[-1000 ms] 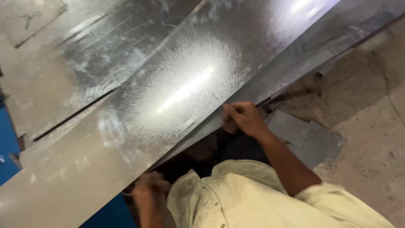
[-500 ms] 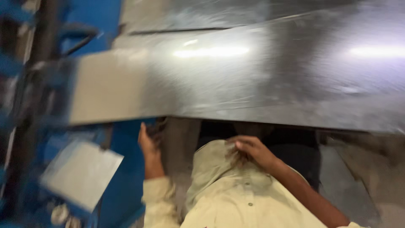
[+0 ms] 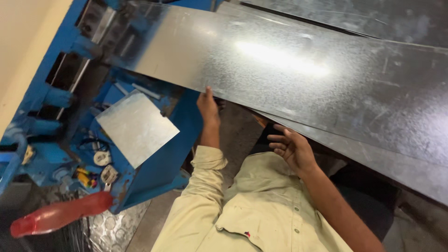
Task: The person marks a large metal sheet with a white marker, creating a grid of rectangular outlines. They repeatedly draw lines and then lift the sheet to reveal the marked sections. The person works on a blue metal workbench in a workshop environment.
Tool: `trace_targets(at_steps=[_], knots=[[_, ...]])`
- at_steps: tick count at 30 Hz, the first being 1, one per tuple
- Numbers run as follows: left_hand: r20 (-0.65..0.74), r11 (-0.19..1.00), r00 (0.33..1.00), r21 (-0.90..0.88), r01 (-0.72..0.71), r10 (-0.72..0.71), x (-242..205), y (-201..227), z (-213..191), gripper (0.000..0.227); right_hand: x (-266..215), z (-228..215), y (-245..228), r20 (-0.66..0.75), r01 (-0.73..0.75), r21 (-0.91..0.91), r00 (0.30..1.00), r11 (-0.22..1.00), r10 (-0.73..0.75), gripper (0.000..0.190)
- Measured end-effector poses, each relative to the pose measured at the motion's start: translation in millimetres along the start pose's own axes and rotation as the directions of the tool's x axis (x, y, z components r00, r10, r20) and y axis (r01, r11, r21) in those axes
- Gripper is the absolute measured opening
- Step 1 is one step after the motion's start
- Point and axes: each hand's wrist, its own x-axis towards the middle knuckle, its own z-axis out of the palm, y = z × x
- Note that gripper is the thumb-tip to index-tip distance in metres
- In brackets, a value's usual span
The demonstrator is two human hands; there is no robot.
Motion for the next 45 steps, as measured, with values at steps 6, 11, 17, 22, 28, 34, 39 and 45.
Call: trace_targets(at_steps=[6,11,17,22,28,34,39,45], knots=[[-0.024,0.983,0.986,0.081,0.164,-0.162,3,-3,-1,0.038,45,46,14,0.065,-0.124,-0.057,0.990,0.991,0.127,0.066],[0.053,0.998,0.997,-0.033,-0.046,0.048,5,-9,2,0.036,108,69,49,0.013,0.030,0.021,0.999,0.999,-0.030,0.069],[0.068,0.989,0.991,0.097,0.110,-0.116,-17,22,7,0.038,131,85,70,-0.180,0.116,0.032,0.978,0.993,-0.109,0.058],[0.103,0.998,0.993,0.001,0.064,-0.064,-47,25,23,0.037,107,73,61,-0.241,0.051,0.052,0.970,0.997,-0.037,0.059],[0.151,0.968,0.957,0.039,0.246,-0.249,-147,-8,68,0.033,27,-4,56,-0.226,0.148,0.046,0.965,0.988,-0.134,0.060],[0.725,0.962,0.633,0.203,0.180,-0.271,-257,-31,73,0.054,-64,-96,75,-0.206,0.290,-0.032,0.934,0.956,-0.290,0.057],[0.483,0.786,0.622,0.326,0.525,-0.616,-225,-26,8,0.070,-99,-95,61,-0.291,0.240,-0.151,0.916,0.959,-0.275,0.056],[-0.110,0.940,0.936,-0.109,0.323,-0.335,-100,-11,-83,0.070,-63,-53,42,-0.188,0.196,-0.176,0.955,0.965,-0.229,0.050]])
